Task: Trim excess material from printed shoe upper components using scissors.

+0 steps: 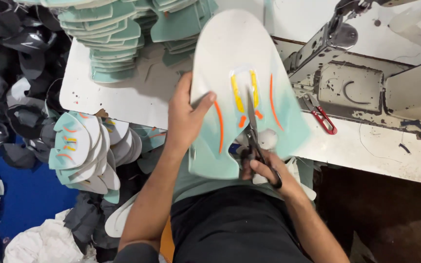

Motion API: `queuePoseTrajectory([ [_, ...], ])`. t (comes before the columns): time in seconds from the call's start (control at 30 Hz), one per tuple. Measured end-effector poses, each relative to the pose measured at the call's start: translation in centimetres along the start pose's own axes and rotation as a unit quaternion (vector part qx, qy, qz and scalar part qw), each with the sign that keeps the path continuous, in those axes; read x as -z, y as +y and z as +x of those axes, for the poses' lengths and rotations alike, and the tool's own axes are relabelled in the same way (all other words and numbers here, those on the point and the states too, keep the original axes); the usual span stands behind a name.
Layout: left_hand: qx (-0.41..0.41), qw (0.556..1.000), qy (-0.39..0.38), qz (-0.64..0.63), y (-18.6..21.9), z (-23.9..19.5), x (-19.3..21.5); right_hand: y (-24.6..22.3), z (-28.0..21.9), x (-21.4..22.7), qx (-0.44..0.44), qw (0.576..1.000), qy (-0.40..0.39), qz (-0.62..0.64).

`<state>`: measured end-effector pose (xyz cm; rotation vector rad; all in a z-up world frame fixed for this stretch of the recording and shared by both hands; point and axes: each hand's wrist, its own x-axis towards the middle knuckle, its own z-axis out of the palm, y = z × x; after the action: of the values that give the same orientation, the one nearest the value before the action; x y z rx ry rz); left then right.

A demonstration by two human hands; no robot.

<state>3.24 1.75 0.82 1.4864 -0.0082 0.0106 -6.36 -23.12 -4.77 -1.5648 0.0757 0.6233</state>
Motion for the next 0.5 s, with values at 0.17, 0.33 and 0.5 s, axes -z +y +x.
queuePoseTrajectory([
  [0.17, -0.096, 0.989, -0.040, 0.109, 1.3, 0.7, -0.7, 0.1, -0.8, -1.0, 0.098, 0.979, -0.087, 0.156],
  [0.33, -0.007, 0.992, -0.117, -0.037, -0.4, -0.5, -1.3, -0.1, -1.4, 0.0, 0.081, 0.991, -0.050, 0.090],
  [0.5, -0.012, 0.994, -0.090, -0.053, -0.7, -1.3, -1.6, 2.9, -0.4, -0.2, 0.101, 0.994, -0.009, 0.046],
])
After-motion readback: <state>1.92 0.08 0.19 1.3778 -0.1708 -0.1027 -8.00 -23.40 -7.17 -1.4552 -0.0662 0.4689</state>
